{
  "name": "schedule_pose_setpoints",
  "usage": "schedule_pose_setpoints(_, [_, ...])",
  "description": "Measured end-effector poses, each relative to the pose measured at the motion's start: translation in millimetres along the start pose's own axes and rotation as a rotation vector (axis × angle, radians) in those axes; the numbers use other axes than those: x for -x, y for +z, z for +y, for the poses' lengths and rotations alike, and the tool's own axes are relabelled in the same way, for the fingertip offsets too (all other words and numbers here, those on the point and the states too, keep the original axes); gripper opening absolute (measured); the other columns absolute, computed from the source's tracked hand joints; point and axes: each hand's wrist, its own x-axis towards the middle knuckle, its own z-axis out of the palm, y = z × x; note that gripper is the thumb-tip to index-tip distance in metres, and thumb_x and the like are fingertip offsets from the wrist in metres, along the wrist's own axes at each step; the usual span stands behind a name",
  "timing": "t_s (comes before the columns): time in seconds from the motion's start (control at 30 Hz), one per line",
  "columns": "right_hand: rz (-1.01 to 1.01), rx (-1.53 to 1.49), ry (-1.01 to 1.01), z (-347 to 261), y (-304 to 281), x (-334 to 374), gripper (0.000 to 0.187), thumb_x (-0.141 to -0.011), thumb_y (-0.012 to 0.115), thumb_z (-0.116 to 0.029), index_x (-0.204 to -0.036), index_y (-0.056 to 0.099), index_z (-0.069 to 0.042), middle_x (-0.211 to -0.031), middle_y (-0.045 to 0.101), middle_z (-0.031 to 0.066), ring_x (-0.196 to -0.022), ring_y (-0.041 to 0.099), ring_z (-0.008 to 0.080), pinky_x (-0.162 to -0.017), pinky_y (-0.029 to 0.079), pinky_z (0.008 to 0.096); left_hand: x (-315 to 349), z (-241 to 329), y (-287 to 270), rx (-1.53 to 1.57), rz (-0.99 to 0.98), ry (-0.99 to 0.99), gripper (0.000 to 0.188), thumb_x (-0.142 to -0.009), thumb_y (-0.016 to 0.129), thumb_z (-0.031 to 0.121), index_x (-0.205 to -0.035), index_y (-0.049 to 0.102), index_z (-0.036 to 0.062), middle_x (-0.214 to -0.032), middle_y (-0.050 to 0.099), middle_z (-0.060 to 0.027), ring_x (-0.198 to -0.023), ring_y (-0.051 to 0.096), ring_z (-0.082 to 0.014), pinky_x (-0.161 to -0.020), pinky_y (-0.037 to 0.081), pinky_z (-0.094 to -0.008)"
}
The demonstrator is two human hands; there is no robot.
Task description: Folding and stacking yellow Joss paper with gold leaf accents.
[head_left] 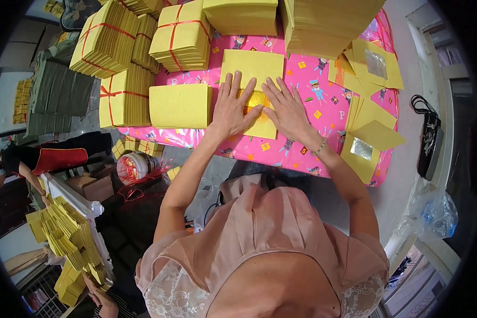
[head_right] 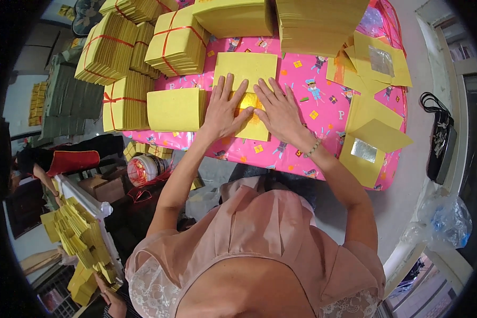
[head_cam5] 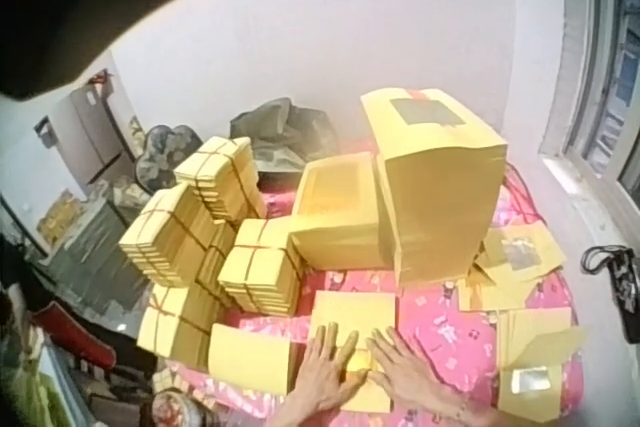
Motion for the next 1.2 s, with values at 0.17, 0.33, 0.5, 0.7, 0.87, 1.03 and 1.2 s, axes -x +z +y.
schedule_pose_setpoints(0.17, [0.134, -0.007, -0.045, 6, -5, -16, 0.041, -0.093, 0.06, -0.022, -0.131, 0.055, -0.006, -0.139, 0.051, 0.0124, -0.13, 0.045, 0.0297, -0.107, 0.035, 0.0473, 0, 5, -6, 0.137, 0.116, -0.047, 0.06, -0.094, 0.057, 0.04, -0.145, 0.043, 0.0121, -0.15, 0.032, -0.0263, -0.141, 0.025, -0.0463, -0.116, 0.024, -0.053])
schedule_pose_setpoints(0.33, [0.287, 0.018, -0.146, 28, -2, -33, 0.03, -0.086, 0.069, -0.019, -0.112, 0.065, -0.005, -0.114, 0.066, 0.0089, -0.105, 0.062, 0.0239, -0.091, 0.046, 0.0384, -1, 34, -20, 0.577, 0.334, -0.28, 0.026, -0.091, 0.066, 0.017, -0.107, 0.056, -0.0005, -0.093, 0.061, -0.0146, -0.081, 0.061, -0.0264, -0.07, 0.05, -0.0389])
schedule_pose_setpoints(0.5, [0.538, 0.103, -0.283, 34, -11, -38, 0.022, -0.086, 0.069, -0.02, -0.103, 0.069, -0.005, -0.098, 0.072, 0.0061, -0.088, 0.068, 0.0197, -0.081, 0.05, 0.0348, -23, 32, 2, 1.216, 0.349, -0.589, 0.041, -0.093, 0.069, 0.025, -0.109, 0.043, -0.0026, -0.089, 0.061, -0.0109, -0.07, 0.063, -0.0133, -0.059, 0.053, -0.0252])
schedule_pose_setpoints(0.7, [0.438, 0.024, -0.268, 14, -30, -24, 0.026, -0.089, 0.068, -0.021, -0.11, 0.069, -0.005, -0.112, 0.069, 0.0085, -0.103, 0.065, 0.0245, -0.092, 0.048, 0.0388, -39, 39, -12, 1.574, 0.496, -0.62, 0.034, -0.092, 0.064, 0.01, -0.118, 0.044, -0.0006, -0.1, 0.063, -0.0106, -0.085, 0.068, -0.0184, -0.069, 0.06, -0.0293])
schedule_pose_setpoints(0.87, [0.532, -0.126, -0.08, -18, -51, -42, 0.039, -0.088, 0.07, -0.027, -0.12, 0.063, -0.005, -0.124, 0.062, 0.0147, -0.115, 0.059, 0.03, -0.102, 0.043, 0.0415, 6, 30, -43, 1.53, 0.577, -0.577, 0.04, -0.091, 0.059, 0.002, -0.127, 0.041, 0.0046, -0.108, 0.066, -0.0118, -0.086, 0.069, -0.0179, -0.065, 0.06, -0.0282])
schedule_pose_setpoints(1.03, [0.057, -1.022, 0.183, -47, -29, -81, 0.049, -0.091, 0.067, -0.028, -0.131, 0.052, -0.003, -0.119, 0.063, 0.0185, -0.109, 0.062, 0.0306, -0.097, 0.047, 0.0403, 62, 2, -71, 1.496, 0.692, -0.552, 0.046, -0.09, 0.061, 0.001, -0.131, 0.041, 0.0045, -0.11, 0.066, -0.0128, -0.087, 0.069, -0.0184, -0.066, 0.06, -0.0287])
schedule_pose_setpoints(1.2, [-0.021, -0.947, 0.055, -89, 6, -115, 0.046, -0.091, 0.067, -0.025, -0.127, 0.052, -0.001, -0.114, 0.065, 0.0177, -0.101, 0.064, 0.0266, -0.088, 0.051, 0.0374, 102, -33, -71, 1.366, 0.826, -0.717, 0.057, -0.087, 0.068, 0.003, -0.133, 0.036, 0.0022, -0.113, 0.061, -0.0172, -0.091, 0.067, -0.0223, -0.066, 0.06, -0.0315])
